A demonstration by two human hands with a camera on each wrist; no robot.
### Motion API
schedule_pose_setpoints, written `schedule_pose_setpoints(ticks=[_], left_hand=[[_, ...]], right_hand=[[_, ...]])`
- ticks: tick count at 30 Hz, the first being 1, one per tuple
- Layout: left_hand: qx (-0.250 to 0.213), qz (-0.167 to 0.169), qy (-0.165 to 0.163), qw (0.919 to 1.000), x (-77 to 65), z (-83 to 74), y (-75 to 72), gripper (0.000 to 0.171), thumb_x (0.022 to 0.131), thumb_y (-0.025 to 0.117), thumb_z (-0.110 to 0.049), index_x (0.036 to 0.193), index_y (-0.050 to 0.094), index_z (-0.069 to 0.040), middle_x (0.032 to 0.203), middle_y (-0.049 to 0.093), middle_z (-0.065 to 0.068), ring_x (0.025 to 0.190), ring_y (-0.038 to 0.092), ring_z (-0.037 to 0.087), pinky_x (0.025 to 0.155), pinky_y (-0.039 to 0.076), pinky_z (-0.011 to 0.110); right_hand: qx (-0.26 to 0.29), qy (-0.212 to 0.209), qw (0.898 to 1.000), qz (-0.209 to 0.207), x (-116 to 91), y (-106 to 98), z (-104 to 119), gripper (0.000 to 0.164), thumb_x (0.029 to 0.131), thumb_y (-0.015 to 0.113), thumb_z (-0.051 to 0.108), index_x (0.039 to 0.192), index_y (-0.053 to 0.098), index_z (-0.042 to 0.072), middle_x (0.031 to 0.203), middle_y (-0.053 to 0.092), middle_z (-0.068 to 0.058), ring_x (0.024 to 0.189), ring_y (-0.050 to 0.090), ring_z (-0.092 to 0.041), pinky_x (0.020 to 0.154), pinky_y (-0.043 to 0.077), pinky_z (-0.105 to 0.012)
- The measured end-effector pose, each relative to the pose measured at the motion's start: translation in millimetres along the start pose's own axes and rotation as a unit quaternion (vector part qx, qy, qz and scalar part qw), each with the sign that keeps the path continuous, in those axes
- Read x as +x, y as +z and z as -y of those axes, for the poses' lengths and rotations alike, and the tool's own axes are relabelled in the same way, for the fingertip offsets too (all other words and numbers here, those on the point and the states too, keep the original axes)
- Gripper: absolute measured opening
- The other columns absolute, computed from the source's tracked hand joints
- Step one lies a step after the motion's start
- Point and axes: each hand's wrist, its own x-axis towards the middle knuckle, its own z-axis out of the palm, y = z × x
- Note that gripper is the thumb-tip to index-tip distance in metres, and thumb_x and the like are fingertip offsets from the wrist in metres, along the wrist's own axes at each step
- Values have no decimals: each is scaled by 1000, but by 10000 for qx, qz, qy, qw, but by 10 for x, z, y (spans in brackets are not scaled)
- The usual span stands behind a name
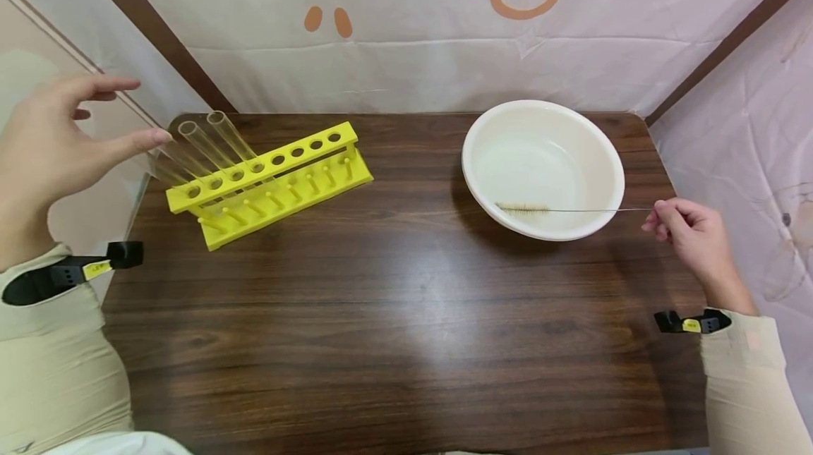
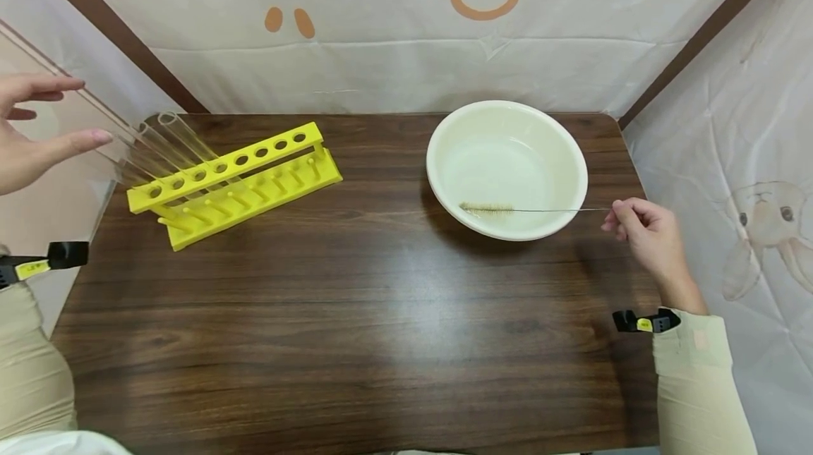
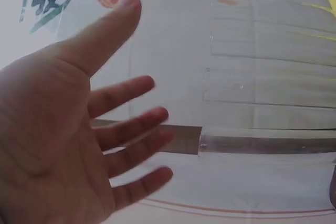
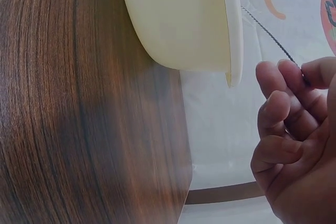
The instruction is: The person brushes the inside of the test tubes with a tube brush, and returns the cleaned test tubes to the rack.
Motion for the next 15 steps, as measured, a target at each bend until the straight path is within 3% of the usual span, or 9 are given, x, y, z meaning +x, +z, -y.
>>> schedule_pose_setpoints(ticks=[2, 4, 5, 7, 9, 10, 15], left_hand=[[-89, -10, 99, 9999, 20, -20, 16, 66, 87, 83, -28, 144, 57, -5, 134, 57, -11, 115, 47, 3, 92, 27, 14], [41, 380, 59, 9993, 60, -28, 29, 67, 88, 82, -32, 143, 56, -4, 133, 59, -6, 114, 47, 4, 93, 32, 19], [120, 634, 54, 9979, 88, -25, 39, 67, 88, 82, -33, 142, 56, -3, 132, 60, 0, 113, 48, 6, 96, 35, 26], [388, 1175, -50, 9923, 140, -15, 61, 68, 90, 79, -39, 141, 56, -1, 135, 58, 19, 119, 50, 28, 96, 40, 44], [729, 1616, -176, 9840, 187, -7, 86, 70, 91, 76, -46, 139, 56, 0, 135, 53, 33, 118, 47, 49, 90, 40, 61], [864, 1774, -229, 9801, 212, -3, 96, 71, 90, 75, -50, 138, 57, 0, 135, 53, 34, 117, 48, 51, 85, 39, 66], [1350, 2184, -372, 9658, 302, -18, 126, 73, 86, 73, -62, 132, 64, -6, 131, 58, 32, 106, 56, 46, 71, 44, 57]], right_hand=[[-44, 19, 10000, -38, 4, -5, 4, 31, 104, 56, 6, 80, 65, -10, 63, 67, 7, 57, 59, -4, 52, 46, -15], [-108, 38, 9999, -69, 10, -6, 2, 31, 104, 56, 7, 80, 65, -10, 63, 67, 8, 56, 58, -4, 52, 46, -15], [-124, 42, 9999, -72, 12, -6, 3, 31, 104, 56, 7, 81, 65, -10, 63, 67, 9, 56, 58, -4, 52, 46, -15], [-112, 22, 9999, -48, 11, -5, 3, 30, 104, 56, 6, 81, 65, -11, 63, 67, 9, 55, 58, -4, 52, 46, -15], [-93, -4, 10000, -5, 8, -2, 3, 29, 104, 56, 5, 81, 65, -10, 63, 67, 9, 56, 59, -3, 52, 46, -15], [-100, -27, 9999, 13, 7, 0, 6, 28, 104, 56, 4, 81, 65, -10, 63, 67, 9, 56, 59, -3, 53, 47, -14], [-157, -95, 9997, 132, 6, 5, 27, 28, 103, 56, 2, 79, 64, -10, 62, 66, 7, 59, 61, -2, 53, 45, -14]])
